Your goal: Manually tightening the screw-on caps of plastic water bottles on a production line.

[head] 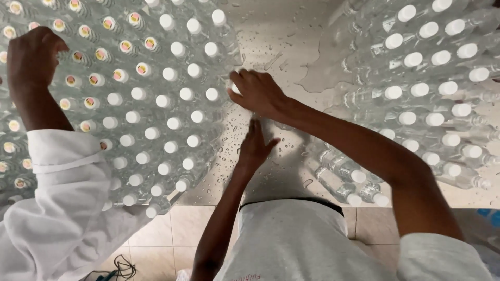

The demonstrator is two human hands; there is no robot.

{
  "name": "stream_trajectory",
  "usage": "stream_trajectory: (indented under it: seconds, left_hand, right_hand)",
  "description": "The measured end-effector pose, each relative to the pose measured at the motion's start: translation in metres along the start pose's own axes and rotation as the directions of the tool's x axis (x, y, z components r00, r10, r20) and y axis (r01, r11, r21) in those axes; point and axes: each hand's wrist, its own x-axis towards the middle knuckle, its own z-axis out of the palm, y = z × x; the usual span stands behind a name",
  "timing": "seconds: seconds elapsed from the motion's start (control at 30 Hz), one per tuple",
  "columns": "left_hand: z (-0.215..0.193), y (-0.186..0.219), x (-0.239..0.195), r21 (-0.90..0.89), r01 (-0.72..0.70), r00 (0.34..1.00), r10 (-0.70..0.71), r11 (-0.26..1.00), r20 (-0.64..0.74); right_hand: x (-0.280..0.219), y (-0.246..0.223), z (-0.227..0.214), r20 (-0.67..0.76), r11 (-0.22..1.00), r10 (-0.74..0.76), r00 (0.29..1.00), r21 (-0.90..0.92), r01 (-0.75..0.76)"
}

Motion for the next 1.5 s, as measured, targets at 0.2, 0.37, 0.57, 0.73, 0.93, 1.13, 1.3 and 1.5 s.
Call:
stream_trajectory:
  seconds: [0.2, 0.37, 0.57, 0.73, 0.93, 1.13, 1.3, 1.5]
  left_hand:
    - [0.003, 0.015, -0.036, -0.027, 0.022, 0.982, -0.016, 0.999, 0.191]
    - [0.01, -0.004, -0.047, -0.126, 0.021, 0.978, 0.006, 0.992, 0.21]
    - [0.007, -0.014, -0.044, -0.064, -0.012, 0.982, 0.024, 0.998, 0.19]
    - [-0.01, 0.021, -0.049, -0.064, -0.133, 0.981, 0.14, 0.989, 0.134]
    - [-0.017, 0.053, -0.054, -0.241, -0.45, 0.893, 0.432, 0.86, -0.126]
    - [-0.03, 0.057, -0.067, -0.636, -0.266, 0.887, 0.443, 0.724, 0.133]
    - [-0.005, 0.043, -0.066, -0.763, -0.011, 0.978, 0.166, 0.646, 0.127]
    - [-0.005, 0.046, -0.069, -0.73, 0.029, 0.98, 0.126, 0.682, 0.156]
  right_hand:
    - [0.003, -0.003, -0.052, 0.111, 0.964, 0.12, 0.987, 0.225, -0.142]
    - [-0.107, 0.08, -0.119, 0.136, 0.805, 0.544, 0.828, -0.363, -0.469]
    - [-0.224, 0.157, -0.123, 0.119, 0.63, 0.689, 0.715, -0.585, -0.51]
    - [-0.224, 0.119, -0.114, 0.134, 0.793, 0.552, 0.823, -0.391, -0.468]
    - [-0.192, -0.016, -0.175, 0.314, 0.958, 0.273, 0.909, -0.007, -0.285]
    - [-0.17, -0.019, -0.168, 0.337, 0.847, 0.068, 0.939, 0.478, -0.233]
    - [-0.17, 0.01, -0.105, 0.384, 0.562, 0.264, 0.885, 0.684, -0.465]
    - [-0.165, 0.029, -0.098, 0.506, 0.506, 0.263, 0.821, 0.652, -0.564]
